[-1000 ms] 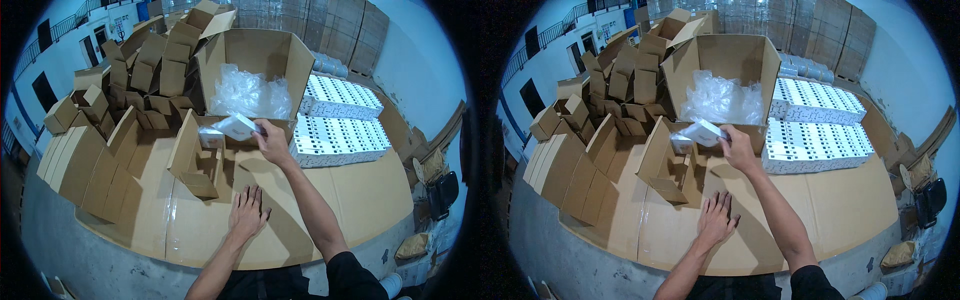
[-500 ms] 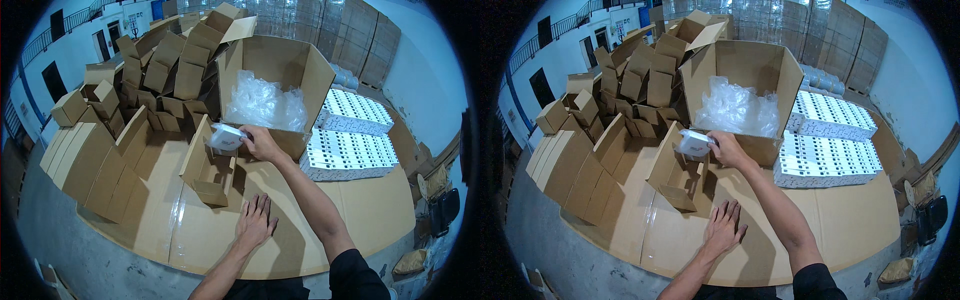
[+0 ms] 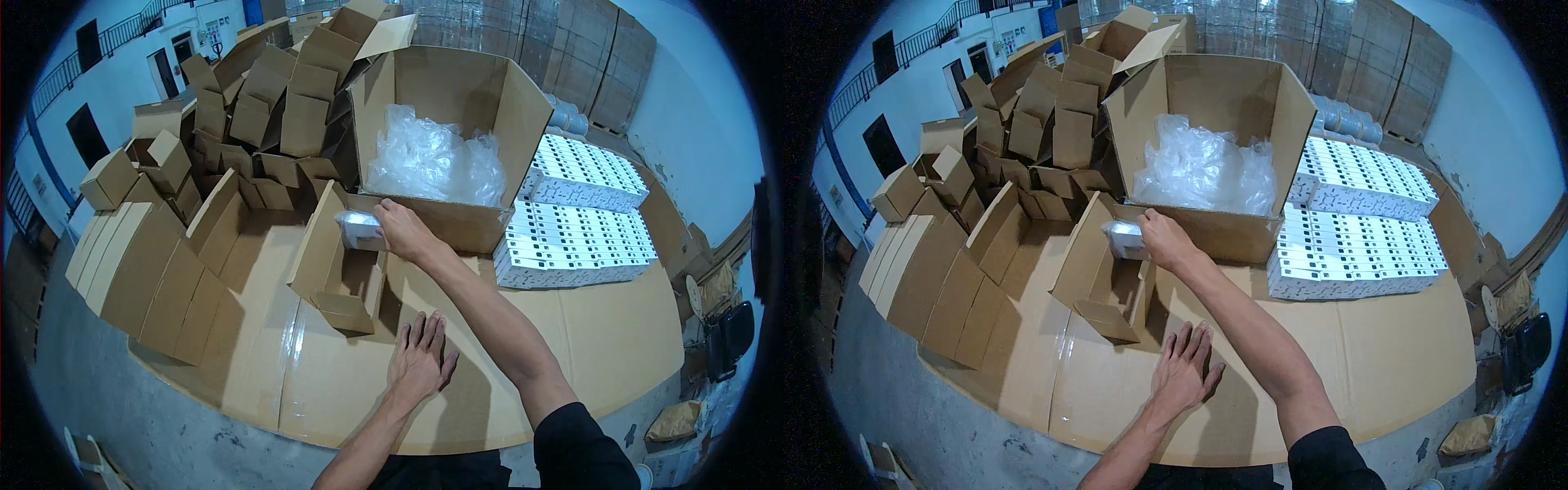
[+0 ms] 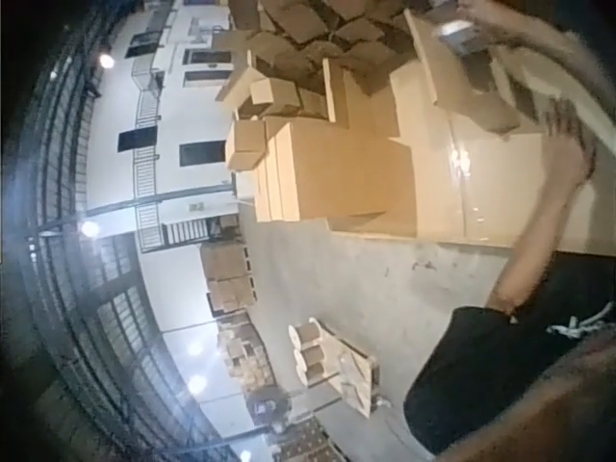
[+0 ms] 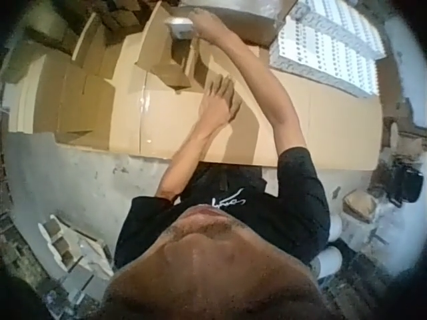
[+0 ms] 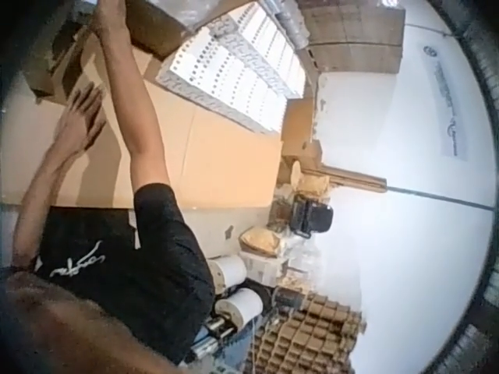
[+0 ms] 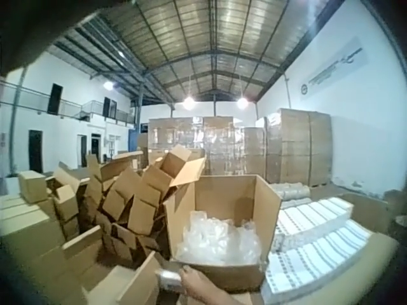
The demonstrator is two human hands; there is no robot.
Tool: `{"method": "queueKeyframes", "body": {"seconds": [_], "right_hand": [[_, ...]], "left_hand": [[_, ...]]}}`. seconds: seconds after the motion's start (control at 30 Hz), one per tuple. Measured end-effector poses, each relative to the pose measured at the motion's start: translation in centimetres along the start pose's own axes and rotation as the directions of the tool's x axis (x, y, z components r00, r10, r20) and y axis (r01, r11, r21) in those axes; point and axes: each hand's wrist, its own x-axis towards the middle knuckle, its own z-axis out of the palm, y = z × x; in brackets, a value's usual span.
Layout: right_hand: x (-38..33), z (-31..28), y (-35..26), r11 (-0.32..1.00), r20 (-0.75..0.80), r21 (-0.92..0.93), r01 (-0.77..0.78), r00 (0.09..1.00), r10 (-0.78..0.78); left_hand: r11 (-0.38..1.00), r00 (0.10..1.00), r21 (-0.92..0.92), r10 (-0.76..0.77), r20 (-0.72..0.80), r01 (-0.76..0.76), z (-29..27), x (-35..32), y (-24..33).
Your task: Packaging small product boxes into plastic bags and placing them into cardboard shipping boxes.
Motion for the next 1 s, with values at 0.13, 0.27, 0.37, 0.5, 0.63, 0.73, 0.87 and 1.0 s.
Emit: {"method": "queueKeyframes", "body": {"seconds": [0.13,0.27,0.37,0.5,0.63,0.73,0.87,1.0], "right_hand": [[-0.4,0.6,-0.4,1.000,-0.066,0.014,0.026,0.998,-0.025],[-0.3,1.1,-0.1,1.000,-0.078,0.003,0.007,0.997,-0.007],[0.1,1.4,-0.7,0.995,-0.086,-0.073,-0.064,0.995,0.058],[-0.2,0.6,-0.6,0.994,-0.058,-0.075,-0.084,0.995,0.080],[-1.6,-0.6,-2.4,0.982,0.025,-0.082,-0.173,0.984,0.176],[-2.8,-1.8,-2.7,0.968,0.159,-0.038,-0.250,0.955,0.252],[-5.0,-1.5,-0.5,0.951,0.294,0.222,-0.214,0.945,0.144],[-9.9,-2.9,-0.5,0.884,0.131,0.431,-0.181,0.982,0.137]], "left_hand": [[1.000,1.000,0.010,0.009,-0.028,-0.009,0.4,-0.2,-0.1],[1.000,0.999,-0.025,0.011,-0.049,-0.012,0.4,-0.1,0.0],[0.999,0.998,-0.024,0.022,-0.062,-0.024,0.0,-0.2,-0.1],[0.998,0.996,-0.043,0.033,-0.078,-0.037,0.4,0.2,-0.1],[0.999,0.997,-0.047,0.010,-0.076,-0.014,0.3,-0.1,-0.3],[0.999,0.997,-0.039,0.011,-0.079,-0.014,0.5,-0.1,-0.3],[1.000,0.998,-0.011,0.021,-0.053,-0.022,0.1,0.5,0.4],[0.999,1.000,0.039,-0.024,-0.004,0.024,0.2,0.6,0.0]]}}
